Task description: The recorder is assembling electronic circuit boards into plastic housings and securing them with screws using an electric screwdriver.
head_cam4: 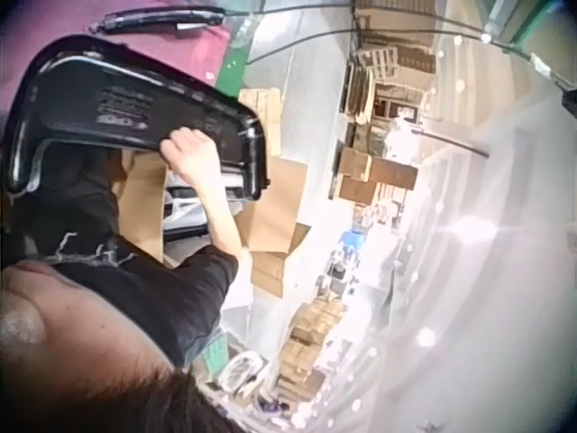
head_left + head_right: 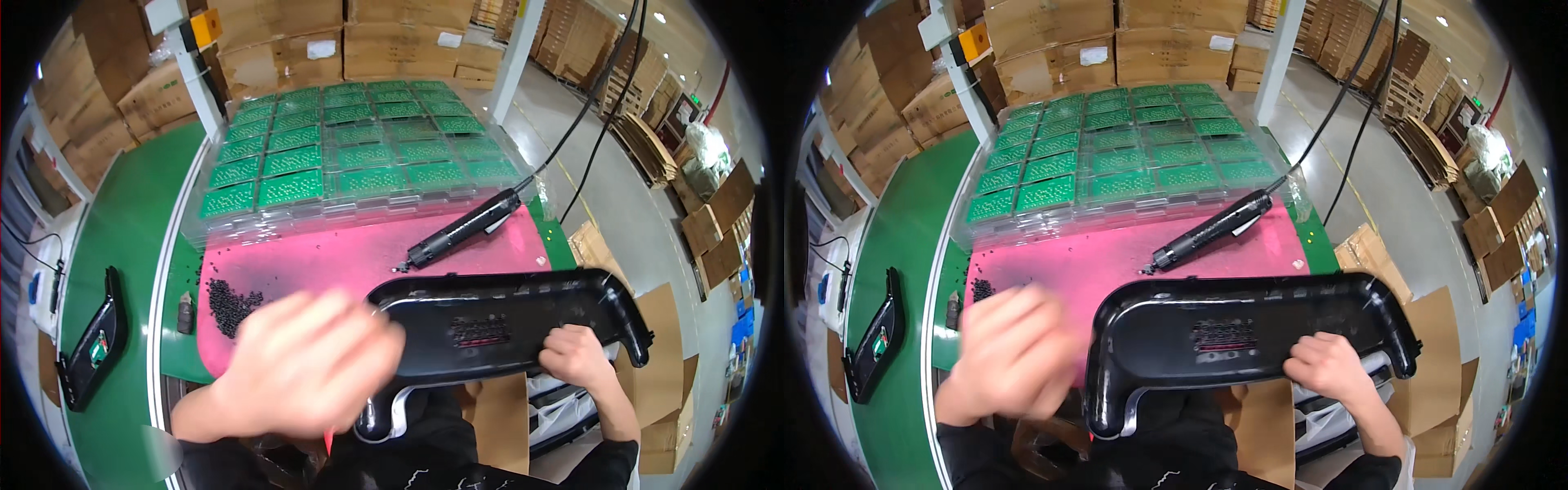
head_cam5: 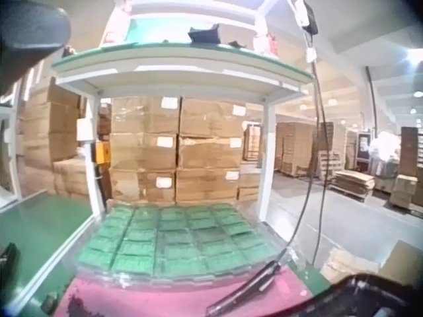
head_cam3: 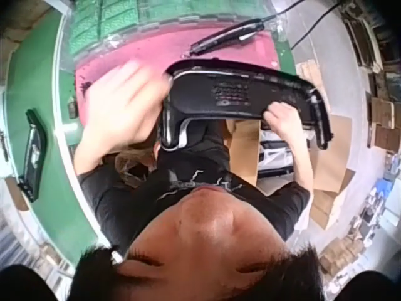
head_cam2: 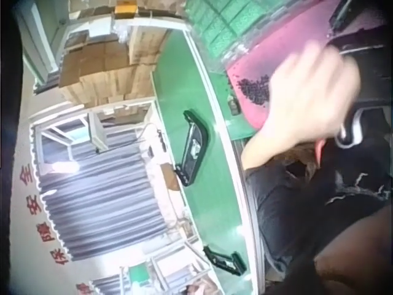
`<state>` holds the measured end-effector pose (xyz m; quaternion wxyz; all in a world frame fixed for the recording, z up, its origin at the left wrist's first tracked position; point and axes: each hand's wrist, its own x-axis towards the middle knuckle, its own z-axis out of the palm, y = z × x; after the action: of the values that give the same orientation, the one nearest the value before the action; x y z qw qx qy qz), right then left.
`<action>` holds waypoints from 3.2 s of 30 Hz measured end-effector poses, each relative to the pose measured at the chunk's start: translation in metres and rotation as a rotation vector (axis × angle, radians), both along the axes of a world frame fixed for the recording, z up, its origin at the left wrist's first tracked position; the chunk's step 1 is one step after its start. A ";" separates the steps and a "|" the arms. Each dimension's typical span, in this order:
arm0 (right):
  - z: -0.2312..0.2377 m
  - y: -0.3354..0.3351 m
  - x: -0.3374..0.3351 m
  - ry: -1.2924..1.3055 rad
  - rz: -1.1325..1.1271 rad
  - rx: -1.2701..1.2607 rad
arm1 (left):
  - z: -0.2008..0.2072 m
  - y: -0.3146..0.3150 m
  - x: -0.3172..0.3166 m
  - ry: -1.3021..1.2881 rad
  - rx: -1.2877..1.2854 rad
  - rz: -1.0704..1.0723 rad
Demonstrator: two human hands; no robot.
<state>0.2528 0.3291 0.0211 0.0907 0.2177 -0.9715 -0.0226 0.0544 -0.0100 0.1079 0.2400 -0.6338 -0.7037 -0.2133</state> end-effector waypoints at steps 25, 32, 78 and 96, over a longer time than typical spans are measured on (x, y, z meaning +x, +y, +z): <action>-0.019 -0.187 -0.387 0.129 0.098 -0.335 | -0.130 0.007 -0.097 -0.352 -0.170 0.134; 0.014 -0.174 -0.354 0.332 0.105 -0.560 | -0.125 0.003 -0.096 -0.457 -0.168 0.162; -0.025 -0.056 -0.126 -0.282 -0.019 -0.924 | -0.100 0.014 -0.053 -0.702 -0.368 0.038; -0.038 -0.060 -0.136 -0.282 -0.110 -0.804 | -0.105 0.021 -0.045 -0.629 -0.473 0.226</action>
<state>0.1171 0.2691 -0.0168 0.0332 0.1141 -0.9161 0.3828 0.0097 0.0108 0.0030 -0.1174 -0.4943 -0.8375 -0.2013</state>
